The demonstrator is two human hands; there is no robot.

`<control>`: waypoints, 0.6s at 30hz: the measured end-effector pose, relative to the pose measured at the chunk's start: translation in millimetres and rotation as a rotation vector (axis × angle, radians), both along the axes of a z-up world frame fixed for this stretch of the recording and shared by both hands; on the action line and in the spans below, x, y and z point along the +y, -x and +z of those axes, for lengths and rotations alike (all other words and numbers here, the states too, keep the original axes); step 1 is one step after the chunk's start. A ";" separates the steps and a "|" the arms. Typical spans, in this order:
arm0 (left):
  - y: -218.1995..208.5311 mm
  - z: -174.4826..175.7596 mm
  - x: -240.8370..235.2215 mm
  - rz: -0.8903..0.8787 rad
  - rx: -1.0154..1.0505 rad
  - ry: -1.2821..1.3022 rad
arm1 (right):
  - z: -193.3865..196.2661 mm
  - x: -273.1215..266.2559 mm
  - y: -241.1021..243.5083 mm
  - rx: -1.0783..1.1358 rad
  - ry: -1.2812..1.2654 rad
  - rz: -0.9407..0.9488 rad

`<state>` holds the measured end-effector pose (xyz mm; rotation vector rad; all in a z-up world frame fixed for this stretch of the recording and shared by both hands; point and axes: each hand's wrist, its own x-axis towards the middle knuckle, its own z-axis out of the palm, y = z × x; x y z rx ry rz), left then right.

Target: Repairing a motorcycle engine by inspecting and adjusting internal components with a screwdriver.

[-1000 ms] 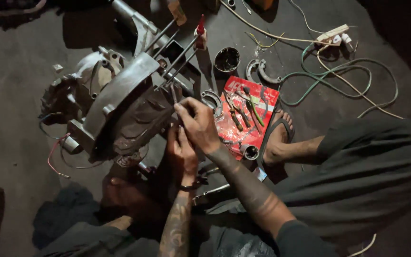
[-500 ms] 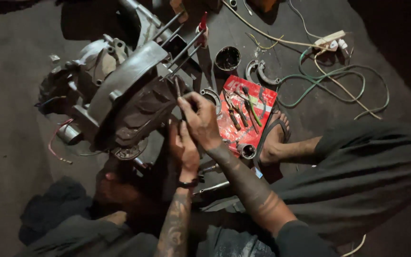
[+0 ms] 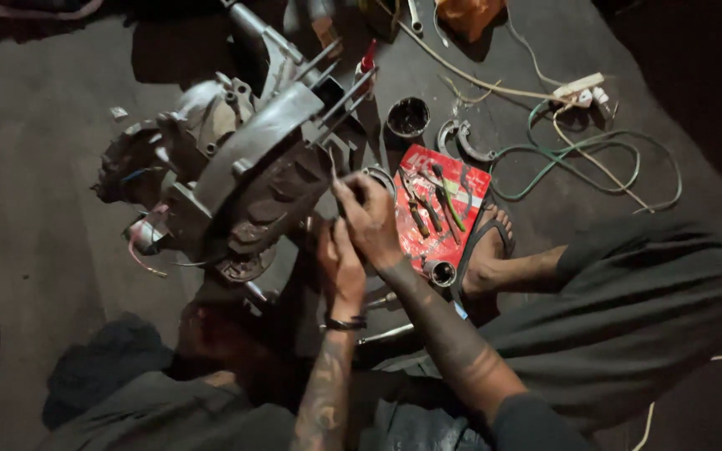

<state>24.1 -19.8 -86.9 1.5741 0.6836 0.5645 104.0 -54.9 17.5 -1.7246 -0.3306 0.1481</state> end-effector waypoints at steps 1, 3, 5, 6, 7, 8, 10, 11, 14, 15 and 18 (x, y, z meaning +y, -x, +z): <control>2.5 12.4 -6.7 0.004 -0.009 0.002 | -10.2 -2.8 0.5 -0.009 0.002 0.004; 13.7 34.6 -21.4 0.011 0.070 0.040 | -34.3 -9.7 6.0 0.035 0.043 -0.001; 11.2 47.8 -11.9 -0.009 0.055 0.033 | -24.4 -5.7 0.9 0.034 0.061 0.014; 13.4 54.3 -10.0 -0.044 0.046 0.029 | -20.1 -7.5 2.0 0.038 0.081 0.015; 14.2 54.2 -1.4 -0.050 0.054 0.027 | -17.5 -3.9 0.9 0.046 0.079 0.009; 9.5 55.3 9.0 -0.073 0.055 -0.038 | -12.6 1.0 -5.0 0.008 0.040 -0.011; 2.7 65.9 20.8 -0.097 0.050 -0.104 | -5.9 6.7 -12.7 -0.037 0.002 -0.033; 0.8 74.4 22.2 -0.102 0.026 -0.102 | -5.1 7.7 -14.4 -0.042 0.004 -0.029; 6.9 44.9 -3.3 -0.068 0.019 -0.009 | -16.9 -1.8 -2.1 -0.030 0.040 -0.020; 6.4 27.2 -15.9 -0.027 0.032 0.073 | -21.6 -6.7 0.9 -0.017 0.064 -0.013; 10.2 45.7 -11.6 -0.037 0.125 0.090 | -21.8 -4.5 0.3 -0.028 0.055 0.002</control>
